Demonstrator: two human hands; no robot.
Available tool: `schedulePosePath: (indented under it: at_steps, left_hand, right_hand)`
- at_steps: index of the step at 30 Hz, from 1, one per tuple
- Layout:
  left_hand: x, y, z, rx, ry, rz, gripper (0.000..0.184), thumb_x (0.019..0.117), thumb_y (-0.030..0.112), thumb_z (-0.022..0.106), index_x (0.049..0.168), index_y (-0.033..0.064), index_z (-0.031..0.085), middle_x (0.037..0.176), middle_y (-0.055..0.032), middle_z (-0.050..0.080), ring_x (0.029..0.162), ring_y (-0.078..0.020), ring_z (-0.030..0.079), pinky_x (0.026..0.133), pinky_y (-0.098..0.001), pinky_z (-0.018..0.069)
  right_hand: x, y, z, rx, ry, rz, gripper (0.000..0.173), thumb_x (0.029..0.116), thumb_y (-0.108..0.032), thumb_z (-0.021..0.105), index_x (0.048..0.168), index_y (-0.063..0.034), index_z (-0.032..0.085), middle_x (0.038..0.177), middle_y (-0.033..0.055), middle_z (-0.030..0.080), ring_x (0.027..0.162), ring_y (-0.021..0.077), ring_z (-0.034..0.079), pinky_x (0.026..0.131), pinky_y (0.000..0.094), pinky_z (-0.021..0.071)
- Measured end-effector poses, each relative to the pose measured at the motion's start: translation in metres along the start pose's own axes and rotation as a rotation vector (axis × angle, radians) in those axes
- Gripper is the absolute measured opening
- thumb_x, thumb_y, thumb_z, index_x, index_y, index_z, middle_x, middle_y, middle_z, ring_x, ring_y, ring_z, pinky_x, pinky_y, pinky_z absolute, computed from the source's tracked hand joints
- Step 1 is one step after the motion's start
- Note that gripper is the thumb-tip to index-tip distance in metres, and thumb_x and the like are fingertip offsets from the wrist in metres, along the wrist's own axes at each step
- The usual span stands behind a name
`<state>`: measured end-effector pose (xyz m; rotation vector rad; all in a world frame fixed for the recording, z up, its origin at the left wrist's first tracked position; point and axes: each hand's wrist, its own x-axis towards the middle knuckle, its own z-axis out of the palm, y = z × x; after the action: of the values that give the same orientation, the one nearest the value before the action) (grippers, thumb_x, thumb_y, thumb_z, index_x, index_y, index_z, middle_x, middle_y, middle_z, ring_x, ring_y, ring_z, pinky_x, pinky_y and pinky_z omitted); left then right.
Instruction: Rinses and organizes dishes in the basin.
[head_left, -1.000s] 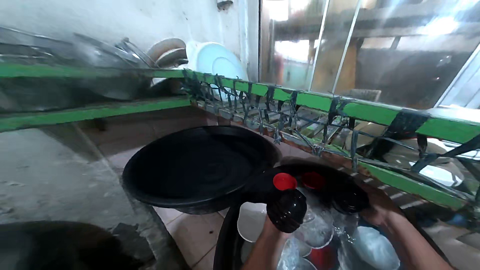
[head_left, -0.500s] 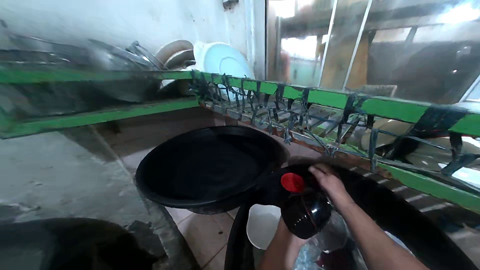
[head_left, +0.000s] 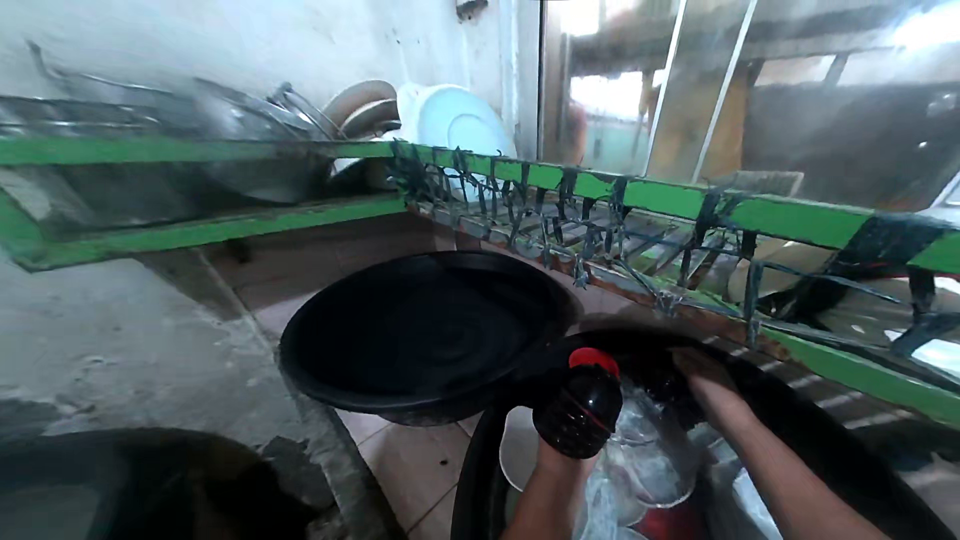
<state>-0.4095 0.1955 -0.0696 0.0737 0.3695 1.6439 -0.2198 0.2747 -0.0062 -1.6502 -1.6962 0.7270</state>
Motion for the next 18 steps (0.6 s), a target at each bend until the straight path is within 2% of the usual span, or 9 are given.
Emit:
schedulePosePath:
  at_steps: [1,2,4,7,10,12,15,16,18]
  left_hand:
    - [-0.001,0.000,0.001,-0.005,0.002,-0.038,0.047,0.1112,0.032,0.014,0.113,0.0092,0.056,0.096,-0.0091,0.065,0.091,-0.0196,0.066,0.081,-0.0388,0.0570]
    - [-0.002,0.000,0.002,-0.003,0.014,-0.077,0.047,0.1114,0.032,0.015,0.113,0.0097,0.056,0.095,-0.0087,0.065,0.090,-0.0193,0.065,0.080,-0.0382,0.0566]
    - [0.003,-0.005,0.001,0.030,0.001,-0.148,0.048,0.1113,0.034,0.017,0.112,0.0073,0.056,0.093,-0.0119,0.066,0.086,-0.0228,0.067,0.074,-0.0406,0.0582]
    - [0.007,-0.010,0.002,0.098,-0.162,-0.284,0.039,0.1118,0.023,0.026,0.117,-0.0012,0.057,0.101,-0.0218,0.068,0.092,-0.0351,0.069,0.078,-0.0541,0.0595]
    - [0.006,-0.010,-0.001,0.079,-0.225,-0.352,0.038,0.1114,0.023,0.028,0.122,-0.0011,0.056,0.110,-0.0229,0.066,0.101,-0.0376,0.067,0.085,-0.0575,0.0577]
    - [0.005,-0.009,0.000,0.032,-0.161,-0.334,0.042,0.1116,0.027,0.025,0.122,0.0004,0.056,0.109,-0.0219,0.067,0.100,-0.0362,0.068,0.083,-0.0550,0.0582]
    - [0.001,-0.002,0.005,-0.017,-0.048,-0.236,0.045,0.1116,0.032,0.022,0.120,0.0047,0.056,0.105,-0.0172,0.066,0.097,-0.0308,0.067,0.084,-0.0500,0.0580]
    - [0.001,-0.001,0.006,0.000,-0.034,-0.176,0.044,0.1114,0.031,0.022,0.119,0.0052,0.056,0.103,-0.0157,0.066,0.095,-0.0281,0.067,0.082,-0.0466,0.0583]
    - [0.000,0.003,0.000,0.153,-0.063,0.029,0.029,0.1092,0.010,0.028,0.119,0.0019,0.055,0.101,-0.0122,0.064,0.093,-0.0199,0.064,0.082,-0.0364,0.0568]
  right_hand:
    - [-0.001,-0.002,-0.005,0.240,0.021,0.076,0.037,0.1111,-0.022,0.043,0.139,-0.0023,0.058,0.137,0.0186,0.060,0.126,0.0295,0.057,0.105,0.0501,0.0453]
    - [-0.004,-0.006,-0.008,0.468,0.002,0.159,0.033,0.1098,-0.028,0.046,0.132,-0.0080,0.060,0.120,0.0119,0.065,0.106,0.0215,0.062,0.088,0.0429,0.0525]
    - [-0.010,-0.019,-0.014,0.827,-0.187,0.285,0.027,0.1066,-0.034,0.047,0.109,-0.0136,0.063,0.086,0.0037,0.068,0.072,0.0137,0.067,0.060,0.0326,0.0573]
    - [-0.017,-0.044,-0.013,0.927,-0.532,0.332,0.037,0.1059,-0.040,0.044,0.097,-0.0111,0.066,0.076,0.0043,0.069,0.064,0.0139,0.069,0.054,0.0303,0.0588]
    - [-0.017,-0.071,0.002,0.610,-0.502,0.203,0.031,0.1074,-0.030,0.045,0.100,-0.0084,0.066,0.079,0.0018,0.067,0.067,0.0085,0.064,0.060,0.0257,0.0560]
    - [-0.015,-0.082,0.016,0.351,-0.443,0.082,0.030,0.1085,-0.027,0.049,0.116,-0.0012,0.063,0.097,0.0060,0.064,0.085,0.0117,0.057,0.078,0.0322,0.0483]
    - [0.001,-0.072,0.042,0.414,-0.307,-0.010,0.043,0.1121,-0.031,0.038,0.123,0.0033,0.062,0.108,0.0092,0.066,0.094,0.0131,0.063,0.088,0.0328,0.0522]
    - [0.004,-0.066,0.050,0.438,-0.233,-0.003,0.045,0.1125,-0.033,0.035,0.127,0.0009,0.061,0.116,0.0106,0.066,0.102,0.0154,0.064,0.092,0.0352,0.0520]
    - [0.008,-0.048,0.063,0.320,-0.221,-0.021,0.043,0.1124,-0.028,0.038,0.143,-0.0035,0.053,0.141,0.0189,0.058,0.129,0.0299,0.057,0.109,0.0514,0.0435]
